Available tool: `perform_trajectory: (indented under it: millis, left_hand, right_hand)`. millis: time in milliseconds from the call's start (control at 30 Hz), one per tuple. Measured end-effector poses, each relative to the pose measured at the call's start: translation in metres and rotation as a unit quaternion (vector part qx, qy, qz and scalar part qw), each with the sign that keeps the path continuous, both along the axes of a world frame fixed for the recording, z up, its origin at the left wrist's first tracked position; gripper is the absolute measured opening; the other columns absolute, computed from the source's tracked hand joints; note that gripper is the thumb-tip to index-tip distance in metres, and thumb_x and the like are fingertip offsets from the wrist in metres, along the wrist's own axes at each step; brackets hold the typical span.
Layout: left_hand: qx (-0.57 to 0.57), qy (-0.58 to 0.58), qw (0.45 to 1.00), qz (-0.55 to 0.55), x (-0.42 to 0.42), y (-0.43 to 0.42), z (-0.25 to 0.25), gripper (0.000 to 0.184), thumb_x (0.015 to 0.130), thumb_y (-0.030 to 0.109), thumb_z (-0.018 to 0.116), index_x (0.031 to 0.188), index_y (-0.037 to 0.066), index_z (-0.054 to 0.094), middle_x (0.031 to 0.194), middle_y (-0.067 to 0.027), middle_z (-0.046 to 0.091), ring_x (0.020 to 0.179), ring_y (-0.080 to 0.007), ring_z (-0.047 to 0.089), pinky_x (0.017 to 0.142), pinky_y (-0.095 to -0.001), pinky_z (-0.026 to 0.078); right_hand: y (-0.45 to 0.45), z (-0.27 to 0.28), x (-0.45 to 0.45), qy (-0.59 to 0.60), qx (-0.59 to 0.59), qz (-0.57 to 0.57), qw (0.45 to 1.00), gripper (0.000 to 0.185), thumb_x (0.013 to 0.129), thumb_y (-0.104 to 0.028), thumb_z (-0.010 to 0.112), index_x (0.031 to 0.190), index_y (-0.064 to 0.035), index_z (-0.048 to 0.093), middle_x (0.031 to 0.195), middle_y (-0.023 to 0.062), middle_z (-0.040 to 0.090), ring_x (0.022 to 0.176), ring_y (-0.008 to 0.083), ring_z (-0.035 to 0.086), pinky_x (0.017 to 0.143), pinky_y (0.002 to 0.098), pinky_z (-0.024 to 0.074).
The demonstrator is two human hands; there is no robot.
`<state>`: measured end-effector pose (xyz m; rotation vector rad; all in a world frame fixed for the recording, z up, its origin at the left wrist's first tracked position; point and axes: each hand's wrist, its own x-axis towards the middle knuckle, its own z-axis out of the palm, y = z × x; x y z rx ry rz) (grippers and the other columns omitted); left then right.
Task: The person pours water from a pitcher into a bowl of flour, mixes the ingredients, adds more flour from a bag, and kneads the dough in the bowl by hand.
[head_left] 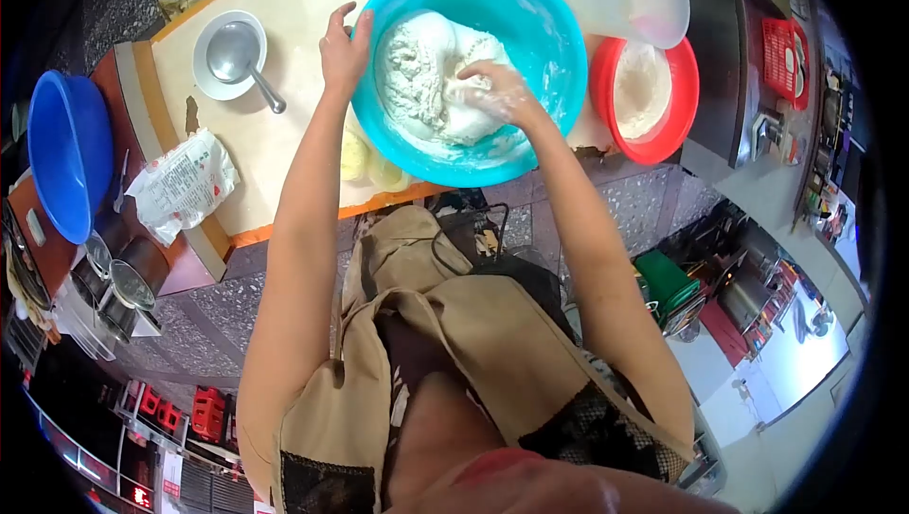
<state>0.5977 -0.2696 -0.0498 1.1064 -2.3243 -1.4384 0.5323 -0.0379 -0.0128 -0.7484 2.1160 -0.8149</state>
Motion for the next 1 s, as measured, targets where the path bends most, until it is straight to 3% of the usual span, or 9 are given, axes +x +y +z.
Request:
perform_trajectory:
  millis: [67, 133, 200, 600, 667, 767, 800, 867, 1000]
  left_hand:
    - [-0.011, 0.016, 1.0, -0.001, 0.002, 0.0, -0.006, 0.044, 0.078, 0.04, 0.054, 0.105, 0.005, 0.053, 0.061, -0.0114, 0.055, 0.055, -0.0227, 0.054, 0.055, -0.0344, 0.042]
    - [-0.02, 0.036, 0.999, 0.001, 0.0, -0.002, -0.012, 0.042, 0.078, 0.039, 0.054, 0.103, 0.005, 0.054, 0.06, -0.0108, 0.055, 0.053, -0.0211, 0.053, 0.053, -0.0333, 0.042]
    - [0.021, 0.038, 0.999, 0.007, -0.001, 0.0, -0.011, 0.038, 0.079, 0.035, 0.055, 0.101, 0.005, 0.056, 0.058, -0.0096, 0.055, 0.051, -0.0164, 0.05, 0.051, -0.03, 0.04]
    - [0.062, -0.041, 0.995, 0.071, 0.055, 0.036, 0.004, 0.037, 0.089, 0.03, 0.032, 0.107, 0.003, 0.051, 0.098, -0.0172, 0.055, 0.091, -0.0259, 0.052, 0.079, -0.0338, 0.039]
    - [0.091, 0.082, 0.977, 0.173, 0.087, 0.085, 0.008, 0.04, 0.091, 0.03, 0.03, 0.108, -0.002, 0.049, 0.101, -0.0134, 0.054, 0.092, -0.0211, 0.051, 0.08, -0.0319, 0.038]
    - [0.176, 0.061, 0.957, 0.224, 0.102, 0.091, -0.014, 0.039, 0.091, 0.029, 0.031, 0.095, -0.004, 0.052, 0.084, -0.0087, 0.055, 0.077, -0.0158, 0.049, 0.07, -0.0286, 0.039]
    - [0.182, 0.039, 0.956, 0.224, 0.091, 0.085, -0.012, 0.041, 0.092, 0.03, 0.031, 0.088, -0.004, 0.053, 0.077, -0.0058, 0.053, 0.071, -0.0125, 0.046, 0.066, -0.0268, 0.038]
    - [0.108, 0.058, 0.968, 0.217, 0.067, 0.067, -0.006, 0.039, 0.091, 0.029, 0.032, 0.08, -0.003, 0.052, 0.067, -0.0041, 0.05, 0.063, -0.0112, 0.042, 0.059, -0.0262, 0.037]
    - [0.058, 0.039, 0.99, 0.126, 0.038, 0.023, -0.008, 0.033, 0.089, 0.027, 0.038, 0.098, 0.001, 0.056, 0.081, -0.0132, 0.061, 0.067, -0.021, 0.052, 0.064, -0.03, 0.041]
  right_hand:
    - [0.004, -0.001, 0.001, -0.029, -0.075, -0.173, 0.982, 0.04, 0.069, -0.045, 0.06, 0.064, -0.0057, 0.055, 0.063, 0.0061, 0.055, 0.06, 0.0196, 0.054, 0.056, 0.0306, 0.0449]
    - [0.011, -0.035, 0.004, -0.706, -0.295, -0.335, 0.55, 0.059, 0.071, -0.063, 0.047, 0.049, -0.008, 0.043, 0.048, 0.0055, 0.044, 0.044, 0.0183, 0.042, 0.041, 0.0311, 0.0322]
    - [-0.002, -0.105, 0.027, -0.77, -0.395, -0.337, 0.37, 0.066, 0.065, -0.075, 0.038, 0.044, -0.0123, 0.036, 0.044, 0.0017, 0.033, 0.041, 0.0164, 0.032, 0.038, 0.0279, 0.0252]
    - [-0.033, -0.055, 0.003, -0.6, -0.341, -0.483, 0.539, 0.04, 0.08, -0.041, 0.05, 0.085, -0.0017, 0.056, 0.085, 0.0075, 0.058, 0.073, 0.0209, 0.055, 0.066, 0.035, 0.0468]
    - [-0.039, -0.047, -0.039, -0.286, -0.261, -0.386, 0.837, 0.032, 0.079, -0.032, 0.054, 0.09, -0.0018, 0.059, 0.089, 0.0121, 0.059, 0.079, 0.0207, 0.055, 0.07, 0.035, 0.0465]
    - [-0.06, -0.074, -0.118, -0.152, -0.071, -0.259, 0.951, 0.031, 0.077, -0.025, 0.056, 0.093, 0.0013, 0.058, 0.093, 0.0151, 0.058, 0.082, 0.0204, 0.056, 0.073, 0.0346, 0.0452]
    - [-0.096, -0.098, -0.105, -0.483, -0.164, -0.311, 0.802, 0.034, 0.075, -0.028, 0.059, 0.089, 0.0032, 0.06, 0.089, 0.0124, 0.06, 0.08, 0.0199, 0.056, 0.073, 0.0336, 0.0438]
    - [-0.119, -0.086, -0.1, -0.118, 0.061, -0.131, 0.982, 0.037, 0.071, -0.032, 0.062, 0.087, 0.0008, 0.06, 0.087, 0.0092, 0.061, 0.079, 0.0187, 0.055, 0.073, 0.0332, 0.0426]
    - [-0.117, -0.062, -0.088, -0.209, 0.013, 0.06, 0.976, 0.038, 0.068, -0.036, 0.065, 0.09, -0.0055, 0.061, 0.091, 0.0104, 0.06, 0.082, 0.0187, 0.053, 0.078, 0.0331, 0.0406]
